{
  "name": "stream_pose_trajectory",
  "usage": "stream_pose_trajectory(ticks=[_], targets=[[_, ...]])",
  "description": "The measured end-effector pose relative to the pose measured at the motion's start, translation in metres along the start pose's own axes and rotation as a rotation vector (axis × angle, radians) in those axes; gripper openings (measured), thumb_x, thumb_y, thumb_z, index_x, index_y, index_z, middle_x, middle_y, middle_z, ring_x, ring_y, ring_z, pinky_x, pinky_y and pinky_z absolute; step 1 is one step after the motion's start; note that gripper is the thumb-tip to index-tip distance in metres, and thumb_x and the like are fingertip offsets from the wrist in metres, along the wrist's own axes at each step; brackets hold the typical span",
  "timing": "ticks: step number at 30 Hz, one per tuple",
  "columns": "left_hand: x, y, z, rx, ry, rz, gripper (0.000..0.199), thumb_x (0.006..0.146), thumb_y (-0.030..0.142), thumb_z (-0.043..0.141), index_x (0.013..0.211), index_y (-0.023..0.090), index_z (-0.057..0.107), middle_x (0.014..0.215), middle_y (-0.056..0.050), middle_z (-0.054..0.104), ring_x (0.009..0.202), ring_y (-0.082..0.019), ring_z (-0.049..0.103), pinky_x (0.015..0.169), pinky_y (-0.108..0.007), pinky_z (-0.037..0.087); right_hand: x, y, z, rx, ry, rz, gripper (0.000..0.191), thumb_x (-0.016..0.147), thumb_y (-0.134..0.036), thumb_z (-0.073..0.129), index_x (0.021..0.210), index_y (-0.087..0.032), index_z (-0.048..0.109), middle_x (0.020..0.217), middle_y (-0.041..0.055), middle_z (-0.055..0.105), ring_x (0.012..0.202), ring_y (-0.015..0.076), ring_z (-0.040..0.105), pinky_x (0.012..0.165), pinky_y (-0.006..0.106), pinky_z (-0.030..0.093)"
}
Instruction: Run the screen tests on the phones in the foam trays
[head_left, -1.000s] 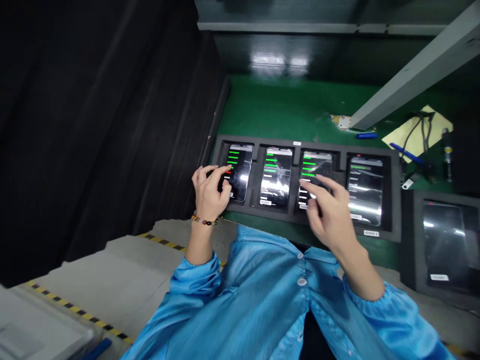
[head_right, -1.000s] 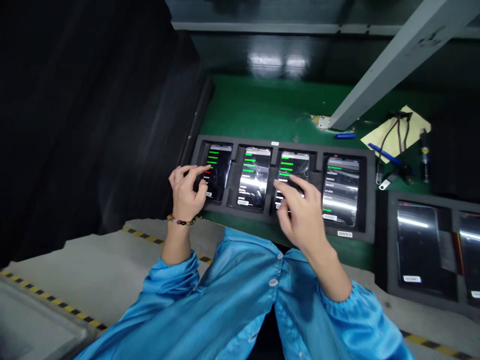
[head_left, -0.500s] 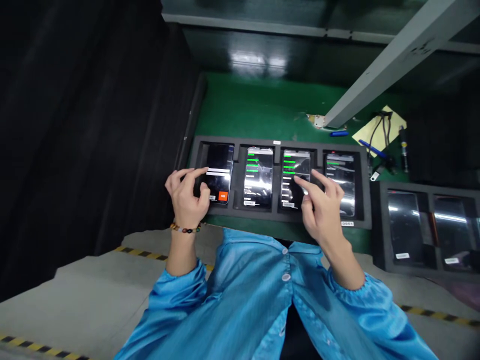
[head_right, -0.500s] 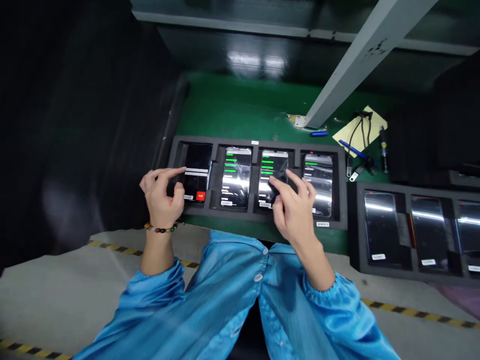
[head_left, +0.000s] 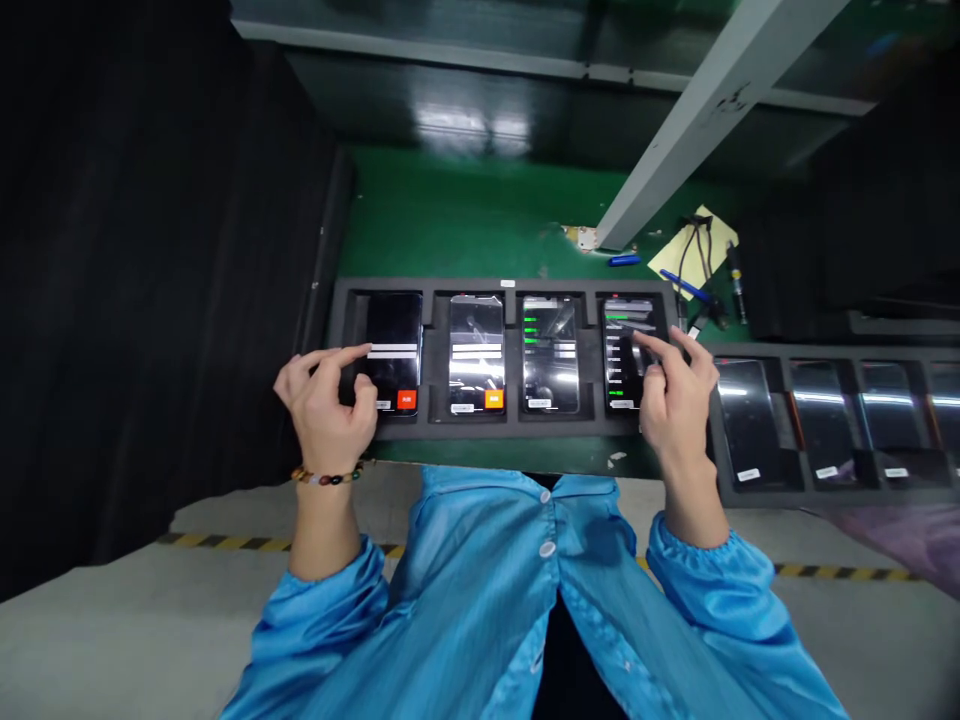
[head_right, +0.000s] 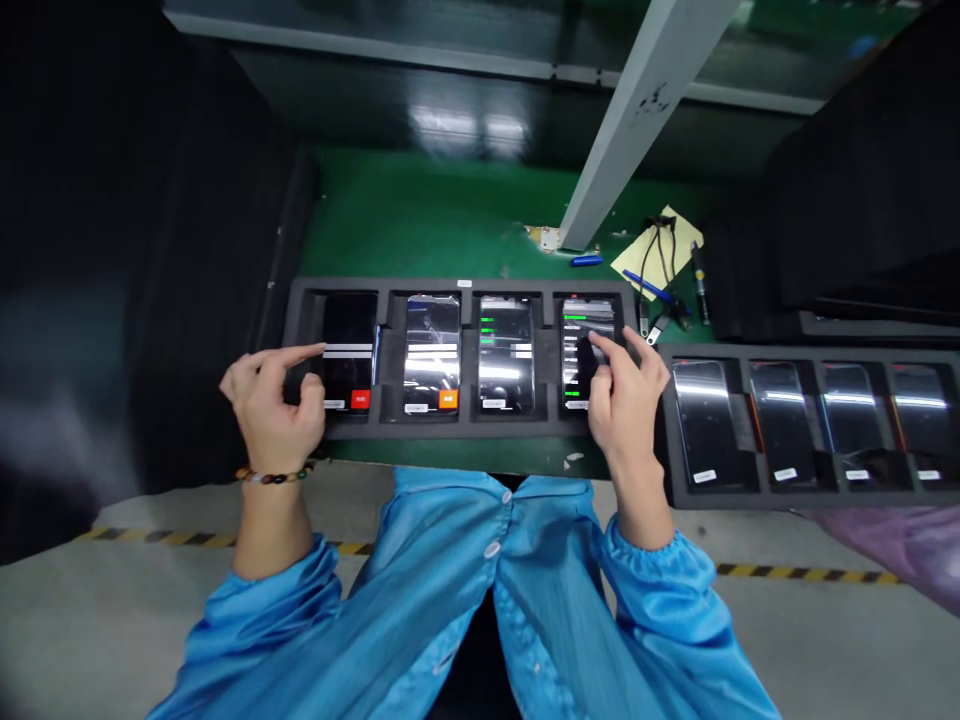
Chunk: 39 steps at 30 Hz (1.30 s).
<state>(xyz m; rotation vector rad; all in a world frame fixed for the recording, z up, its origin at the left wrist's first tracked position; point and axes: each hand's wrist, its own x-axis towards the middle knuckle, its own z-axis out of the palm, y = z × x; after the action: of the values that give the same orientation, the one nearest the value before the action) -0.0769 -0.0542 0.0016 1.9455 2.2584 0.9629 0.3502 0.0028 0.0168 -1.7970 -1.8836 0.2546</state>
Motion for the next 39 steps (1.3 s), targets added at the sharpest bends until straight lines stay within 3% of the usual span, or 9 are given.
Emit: stream_pose_trajectory(ticks=[6, 12, 20, 26, 29, 35, 39], targets=[[0.002, 0.004, -0.001, 0.03, -0.008, -0.033, 0.031, 0.099, 0.027, 0.059, 0.124, 0.028, 0.077, 0.121, -0.013, 0.077, 0.127, -0.035, 0.065, 0.125, -0.061, 0.039, 0.011, 0.005, 0.004, 0.0, -0.075, -0.023, 0.051, 0.105, -0.028, 0.044, 0.15, -0.025, 0.068, 0.152, 0.0177, 0.061, 0.157, 0.036, 0.046, 0.127, 0.066, 0.035], [0.001, 0.004, -0.003, 0.035, -0.005, -0.023, 0.027, 0.1, 0.028, 0.058, 0.122, 0.027, 0.075, 0.118, -0.011, 0.078, 0.123, -0.034, 0.068, 0.124, -0.059, 0.041, -0.001, 0.012, 0.001, -0.002, 0.002, -0.024, 0.051, 0.105, -0.03, 0.041, 0.146, -0.025, 0.071, 0.148, 0.0167, 0.065, 0.154, 0.0348, 0.049, 0.125, 0.063, 0.038], [0.005, 0.002, -0.001, -0.076, -0.042, 0.111, 0.029, 0.101, 0.025, 0.062, 0.127, 0.025, 0.074, 0.121, -0.01, 0.08, 0.12, -0.032, 0.069, 0.123, -0.054, 0.043, -0.005, 0.013, 0.0, 0.0, 0.006, -0.053, 0.047, 0.101, -0.03, 0.05, 0.14, -0.023, 0.075, 0.149, 0.0176, 0.063, 0.15, 0.037, 0.054, 0.121, 0.061, 0.044], [0.006, 0.006, 0.0, -0.046, -0.025, 0.07, 0.027, 0.101, 0.027, 0.061, 0.124, 0.025, 0.075, 0.12, -0.01, 0.08, 0.118, -0.03, 0.069, 0.127, -0.054, 0.04, -0.005, 0.014, -0.002, -0.026, 0.009, -0.083, 0.043, 0.1, -0.031, 0.053, 0.133, -0.023, 0.079, 0.146, 0.0167, 0.067, 0.145, 0.0362, 0.059, 0.122, 0.058, 0.043], [0.006, 0.008, 0.0, -0.044, -0.025, 0.058, 0.027, 0.1, 0.027, 0.061, 0.122, 0.024, 0.076, 0.119, -0.01, 0.08, 0.118, -0.03, 0.069, 0.127, -0.054, 0.039, -0.004, 0.001, 0.001, -0.03, -0.015, -0.104, 0.043, 0.099, -0.03, 0.052, 0.133, -0.022, 0.078, 0.143, 0.0167, 0.069, 0.146, 0.0358, 0.059, 0.122, 0.058, 0.042], [0.007, 0.006, 0.001, -0.013, -0.036, 0.088, 0.032, 0.1, 0.031, 0.06, 0.124, 0.022, 0.077, 0.12, -0.01, 0.08, 0.121, -0.029, 0.069, 0.128, -0.051, 0.038, 0.0, -0.039, 0.019, 0.1, -0.207, -0.354, 0.048, 0.103, -0.022, 0.047, 0.146, -0.02, 0.069, 0.136, 0.0116, 0.076, 0.153, 0.0348, 0.051, 0.124, 0.057, 0.04], [0.006, 0.004, 0.001, -0.021, -0.045, 0.13, 0.035, 0.099, 0.031, 0.06, 0.128, 0.022, 0.077, 0.12, -0.01, 0.08, 0.123, -0.03, 0.068, 0.127, -0.052, 0.037, 0.004, -0.059, 0.029, 0.1, -0.227, -0.394, 0.048, 0.104, -0.019, 0.046, 0.147, -0.02, 0.067, 0.136, 0.01, 0.077, 0.154, 0.0347, 0.05, 0.123, 0.058, 0.039]])
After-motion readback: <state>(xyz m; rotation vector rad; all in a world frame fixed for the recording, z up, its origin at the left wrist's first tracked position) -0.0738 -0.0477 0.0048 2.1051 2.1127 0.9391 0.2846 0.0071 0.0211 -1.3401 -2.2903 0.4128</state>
